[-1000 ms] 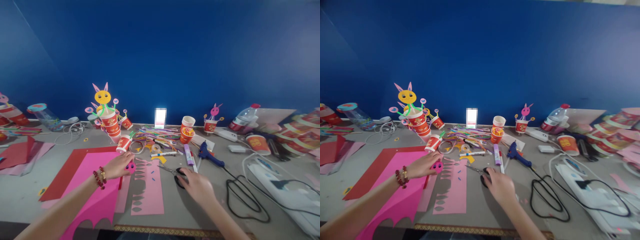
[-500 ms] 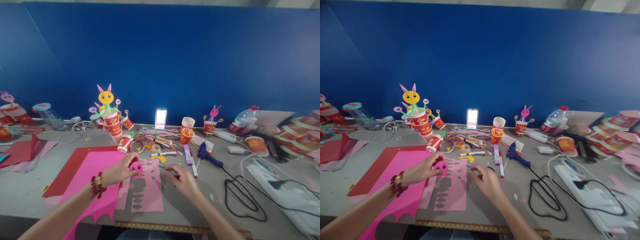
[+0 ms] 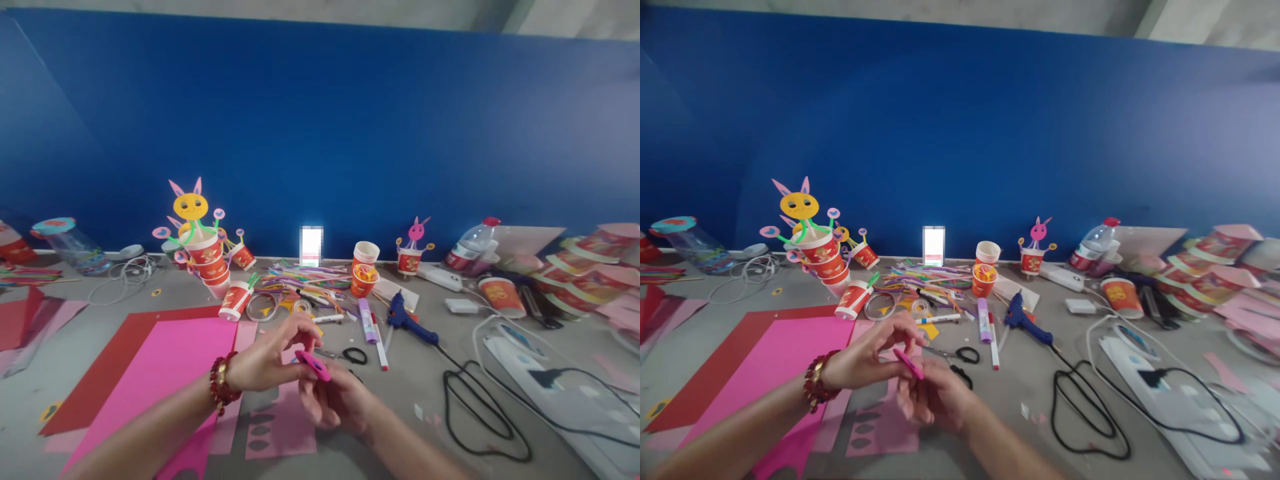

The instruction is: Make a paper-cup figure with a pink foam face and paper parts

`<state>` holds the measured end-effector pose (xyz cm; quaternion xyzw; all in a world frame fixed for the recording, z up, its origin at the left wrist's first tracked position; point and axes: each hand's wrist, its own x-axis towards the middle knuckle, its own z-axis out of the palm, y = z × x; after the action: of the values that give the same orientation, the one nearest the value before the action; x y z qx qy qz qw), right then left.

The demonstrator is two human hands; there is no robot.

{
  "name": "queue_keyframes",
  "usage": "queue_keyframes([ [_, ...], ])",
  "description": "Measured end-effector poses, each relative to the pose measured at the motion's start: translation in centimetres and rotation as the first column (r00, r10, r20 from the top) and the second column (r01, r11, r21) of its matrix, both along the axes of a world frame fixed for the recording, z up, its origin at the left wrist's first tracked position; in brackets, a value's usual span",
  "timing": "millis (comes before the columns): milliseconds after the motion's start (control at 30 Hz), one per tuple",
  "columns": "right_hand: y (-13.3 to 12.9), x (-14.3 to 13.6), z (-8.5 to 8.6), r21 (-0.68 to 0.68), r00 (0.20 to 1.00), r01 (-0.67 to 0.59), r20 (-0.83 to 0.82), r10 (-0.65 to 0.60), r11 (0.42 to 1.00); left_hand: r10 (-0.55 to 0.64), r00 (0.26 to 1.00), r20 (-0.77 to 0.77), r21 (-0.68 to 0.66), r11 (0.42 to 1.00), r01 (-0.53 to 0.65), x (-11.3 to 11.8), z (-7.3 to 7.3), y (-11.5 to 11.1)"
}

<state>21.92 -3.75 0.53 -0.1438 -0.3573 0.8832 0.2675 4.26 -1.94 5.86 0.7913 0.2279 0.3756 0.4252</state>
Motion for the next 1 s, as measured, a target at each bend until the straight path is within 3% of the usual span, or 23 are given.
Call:
queue_keyframes([
  [167,0.2,0.0,-0.3,-0.089,0.986,0.146,-0.074,-0.152,0.985,0.058,0.995,0.086,-0.051,0.997,-0.054,0.2,-0.4,0.5],
  [333,0.6,-0.4,-1.0,-0.005,0.885,0.462,0.062,-0.461,0.887,-0.042,0.972,0.233,-0.244,0.964,0.1,0.2,-2.0,-0.3],
  [400,0.6,-0.8,-1.3,0.011,0.844,0.527,0.112,-0.525,0.85,0.035,0.965,0.261,-0.286,0.957,0.042,0.8,-3.1,-0.7],
  [533,0.5,-1.3,-1.6,0.151,0.762,0.594,0.21,-0.613,0.79,0.312,0.927,0.206,-0.391,0.895,-0.214,2.3,-4.5,-1.2],
  [633,0.9,0.1,-0.9,0.479,0.71,0.44,0.333,-0.621,0.759,0.409,0.905,0.121,-0.304,0.883,-0.358,2.3,-4.5,-1.2],
  [667,1.1,1.1,-0.4,0.616,0.67,0.343,0.369,-0.644,0.709,0.424,0.901,0.089,-0.233,0.889,-0.395,2.0,-4.3,-1.2],
  [700,1.5,2.3,0.1,0.752,0.608,0.228,0.386,-0.693,0.619,0.427,0.902,0.058,-0.14,0.898,-0.416,1.5,-4.2,-1.1],
  [733,1.8,3.7,0.6,0.864,0.487,0.094,0.393,-0.78,0.494,0.404,0.915,0.022,-0.013,0.915,-0.404,1.1,-4.0,-1.1],
  [767,2.3,5.2,1.1,0.928,0.316,-0.021,0.36,-0.878,0.373,0.358,0.934,-0.009,0.125,0.927,-0.355,0.6,-4.0,-1.1],
  [800,2.8,6.6,1.5,0.946,0.145,-0.145,0.31,-0.94,0.289,0.312,0.95,-0.022,0.255,0.92,-0.297,0.2,-4.0,-1.0],
  [833,3.4,7.8,1.8,0.927,-0.003,-0.277,0.264,-0.965,0.254,0.275,0.961,-0.034,0.366,0.898,-0.244,-0.1,-4.1,-1.0],
  [900,4.6,9.4,1.8,0.822,-0.208,-0.482,0.229,-0.951,0.303,0.229,0.971,-0.071,0.502,0.849,-0.163,-0.4,-4.5,-0.8],
  [1000,6.5,9.9,0.9,0.657,-0.324,-0.626,0.27,-0.906,0.42,0.228,0.961,-0.155,0.566,0.818,-0.103,-0.3,-5.0,-0.6],
])
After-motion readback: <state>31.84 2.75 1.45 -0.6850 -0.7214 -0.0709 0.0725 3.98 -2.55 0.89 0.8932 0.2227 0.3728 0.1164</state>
